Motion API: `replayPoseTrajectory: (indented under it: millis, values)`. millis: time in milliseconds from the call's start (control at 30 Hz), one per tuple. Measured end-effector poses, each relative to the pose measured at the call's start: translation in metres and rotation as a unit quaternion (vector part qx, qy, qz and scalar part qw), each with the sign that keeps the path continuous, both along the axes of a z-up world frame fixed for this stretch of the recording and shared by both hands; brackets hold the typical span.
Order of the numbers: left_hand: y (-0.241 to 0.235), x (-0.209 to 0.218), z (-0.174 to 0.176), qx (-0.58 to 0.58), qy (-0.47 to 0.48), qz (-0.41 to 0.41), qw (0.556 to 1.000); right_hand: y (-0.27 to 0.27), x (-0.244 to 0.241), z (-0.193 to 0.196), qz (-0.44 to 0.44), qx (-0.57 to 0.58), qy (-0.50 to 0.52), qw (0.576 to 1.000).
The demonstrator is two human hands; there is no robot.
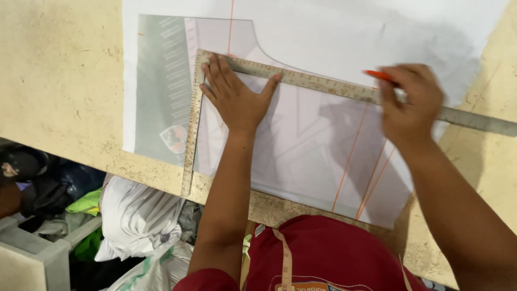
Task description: Using a ruler and marking tool to trace a garment pattern onto fabric on a cutting table.
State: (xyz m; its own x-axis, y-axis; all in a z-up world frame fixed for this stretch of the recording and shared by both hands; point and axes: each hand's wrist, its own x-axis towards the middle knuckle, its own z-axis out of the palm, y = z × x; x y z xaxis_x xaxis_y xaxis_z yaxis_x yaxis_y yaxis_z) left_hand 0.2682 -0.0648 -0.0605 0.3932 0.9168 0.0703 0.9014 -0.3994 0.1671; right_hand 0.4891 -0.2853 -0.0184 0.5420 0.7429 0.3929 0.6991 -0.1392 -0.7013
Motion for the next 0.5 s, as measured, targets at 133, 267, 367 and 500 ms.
replayPoseTrajectory:
  millis: [133,267,367,500]
  values:
    - [-0.005,-0.001,0.001,0.000,-0.007,0.005,1.000,0.102,-0.036,0.001,0.088,0.028,0.016,0.996]
    - [-0.002,0.001,0.002,0.000,-0.037,0.006,0.999,0.180,-0.055,-0.028,0.159,0.012,-0.069,0.985]
    - [-0.001,-0.003,-0.001,0.004,-0.055,0.002,0.998,0.214,-0.067,-0.040,0.184,-0.012,-0.111,0.977]
    - [-0.003,0.000,-0.005,0.029,-0.017,0.015,0.999,0.239,-0.083,-0.040,0.212,-0.039,-0.154,0.964]
